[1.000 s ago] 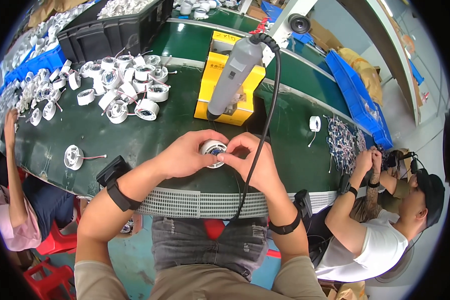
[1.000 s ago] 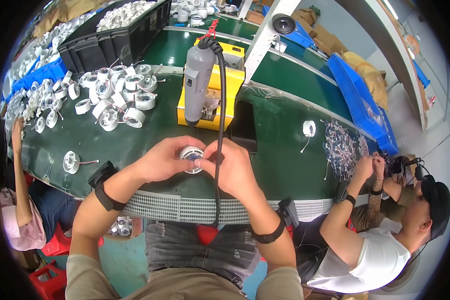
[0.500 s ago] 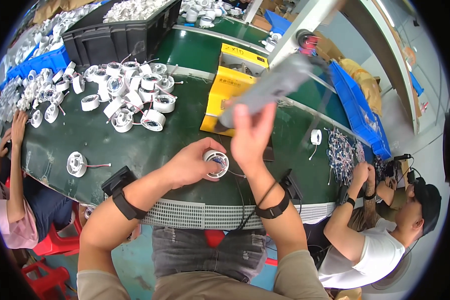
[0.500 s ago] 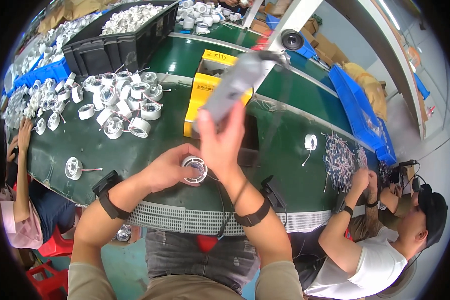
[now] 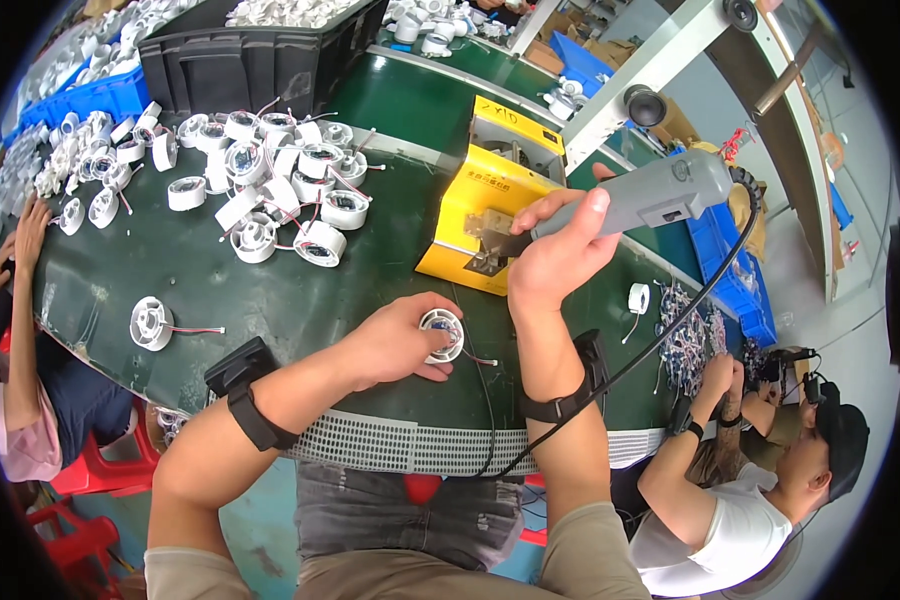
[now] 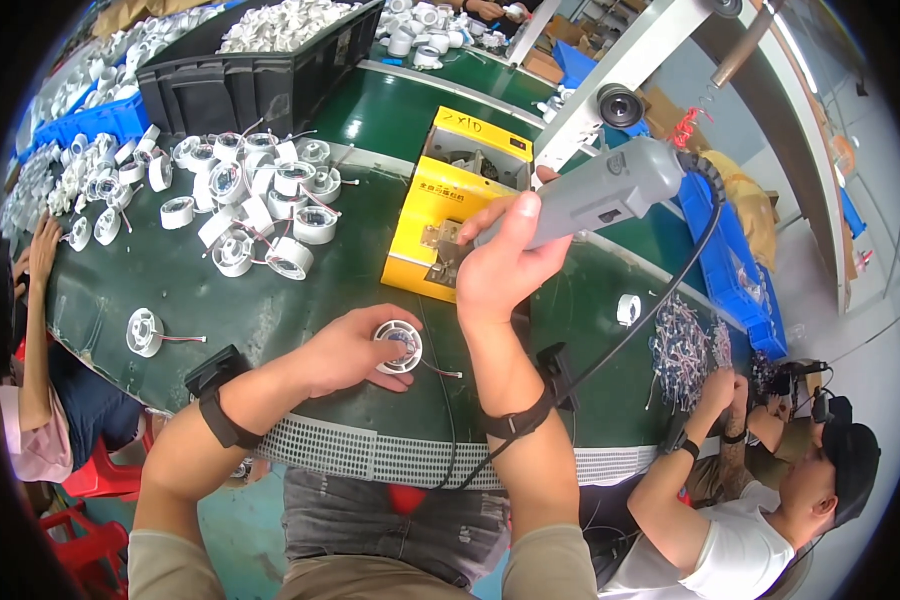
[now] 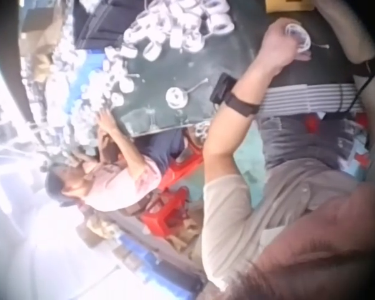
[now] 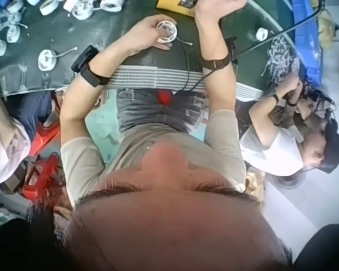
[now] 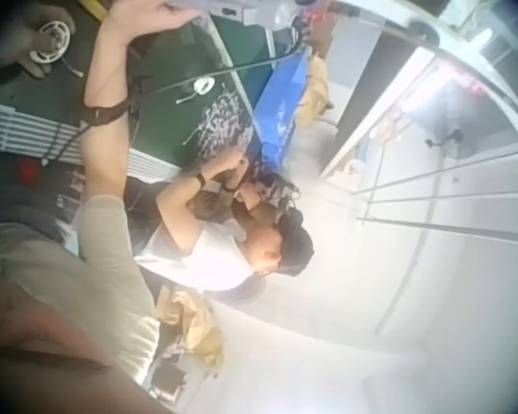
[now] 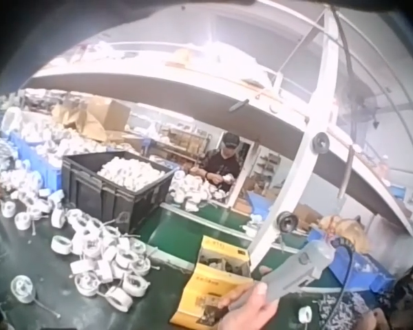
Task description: The person picks up a white plastic housing, inserts a circuit board, and uses a power screwdriver to secure the components. This process is repeated for a second unit before the person sets the screwdriver down.
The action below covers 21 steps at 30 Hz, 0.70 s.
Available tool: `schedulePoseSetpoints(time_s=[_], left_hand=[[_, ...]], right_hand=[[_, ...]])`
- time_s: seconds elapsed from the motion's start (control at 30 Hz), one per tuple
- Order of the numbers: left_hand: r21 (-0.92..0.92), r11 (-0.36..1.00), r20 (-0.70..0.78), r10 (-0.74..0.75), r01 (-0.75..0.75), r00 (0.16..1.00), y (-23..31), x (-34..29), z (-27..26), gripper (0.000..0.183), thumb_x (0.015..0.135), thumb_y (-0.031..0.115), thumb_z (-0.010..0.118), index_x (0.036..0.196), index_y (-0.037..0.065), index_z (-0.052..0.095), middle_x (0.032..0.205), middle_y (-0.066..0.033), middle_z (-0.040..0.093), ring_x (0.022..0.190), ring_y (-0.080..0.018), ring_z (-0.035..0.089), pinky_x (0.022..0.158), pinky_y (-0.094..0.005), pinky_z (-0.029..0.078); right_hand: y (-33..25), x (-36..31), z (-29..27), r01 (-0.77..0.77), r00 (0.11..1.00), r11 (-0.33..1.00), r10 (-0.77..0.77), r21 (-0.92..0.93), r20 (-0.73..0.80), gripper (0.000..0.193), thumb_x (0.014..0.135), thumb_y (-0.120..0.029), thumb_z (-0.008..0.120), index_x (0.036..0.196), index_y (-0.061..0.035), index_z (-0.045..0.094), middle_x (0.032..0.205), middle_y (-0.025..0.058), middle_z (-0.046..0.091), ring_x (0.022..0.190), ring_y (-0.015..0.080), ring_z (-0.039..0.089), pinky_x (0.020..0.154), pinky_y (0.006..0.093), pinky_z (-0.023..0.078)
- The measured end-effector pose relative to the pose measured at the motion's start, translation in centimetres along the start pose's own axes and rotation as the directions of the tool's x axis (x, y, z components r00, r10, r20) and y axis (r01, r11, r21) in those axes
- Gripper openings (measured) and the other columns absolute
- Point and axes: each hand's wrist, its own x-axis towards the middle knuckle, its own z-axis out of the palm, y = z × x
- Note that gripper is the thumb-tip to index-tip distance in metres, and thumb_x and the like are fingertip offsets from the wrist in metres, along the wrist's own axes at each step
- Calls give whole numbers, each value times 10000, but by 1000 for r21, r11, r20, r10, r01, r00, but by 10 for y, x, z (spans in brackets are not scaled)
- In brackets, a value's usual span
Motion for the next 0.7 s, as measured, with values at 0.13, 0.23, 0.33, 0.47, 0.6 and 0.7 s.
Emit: schedulePoseSetpoints(time_s=[0.13, 0.23, 0.33, 0.47, 0.6, 0.7], left_hand=[[16, 1000, -6, 17, -17, 1000, -1, 0, 1, 315, 946, 13, 520, 1260, -3, 502, 1063, -134, 598, 895, -240, 679, 784, -342, 612], [9, 1000, -10, 21, -21, 1000, 0, -1, 0, 311, 946, 3, 519, 1256, -7, 504, 1059, -137, 599, 889, -242, 681, 784, -337, 613], [20, 999, -13, 31, -31, 999, 0, 0, 1, 311, 945, 2, 523, 1255, -9, 506, 1056, -139, 599, 889, -243, 681, 785, -338, 614], [6, 1000, -24, 25, -24, 999, 1, 0, 1, 313, 943, -1, 529, 1255, -10, 507, 1055, -140, 599, 888, -245, 682, 781, -338, 614], [-3, 1000, -19, 10, -10, 1000, 3, -1, 1, 317, 944, 3, 535, 1259, -13, 506, 1061, -141, 602, 892, -248, 682, 790, -339, 612], [-2, 1000, -6, 12, -12, 1000, 2, -1, 0, 321, 945, 4, 534, 1263, -20, 501, 1070, -143, 605, 900, -250, 680, 798, -342, 609]], right_hand=[[4, 1, 0, -1, 1000, 1000, 1, 0, 5, 399, 1007, -317, 431, 1198, 33, 408, 597, 73, 476, 440, 148, 465, 406, 288, 402], [6, 1, 0, -17, 1000, 1000, 17, 0, 9, 394, 1004, -320, 442, 1183, 29, 407, 596, 72, 475, 437, 150, 463, 406, 288, 402], [7, 1, -1, -7, 999, 999, 8, -32, 44, 389, 1001, -316, 448, 1180, 27, 403, 602, 74, 476, 438, 152, 463, 406, 291, 402], [-2, -9, -5, -47, 996, 999, 46, 8, 75, 401, 1003, -319, 433, 1204, 26, 397, 624, 74, 471, 449, 155, 465, 411, 299, 406], [-23, -28, -11, -172, 984, 983, 170, 58, 48, 443, 1008, -359, 382, 1266, 1, 375, 628, 64, 435, 463, 154, 451, 417, 304, 406], [-30, -44, -12, -197, 976, 975, 186, 101, 113, 468, 1003, -382, 387, 1284, -9, 362, 627, 65, 436, 466, 155, 450, 416, 304, 405]])
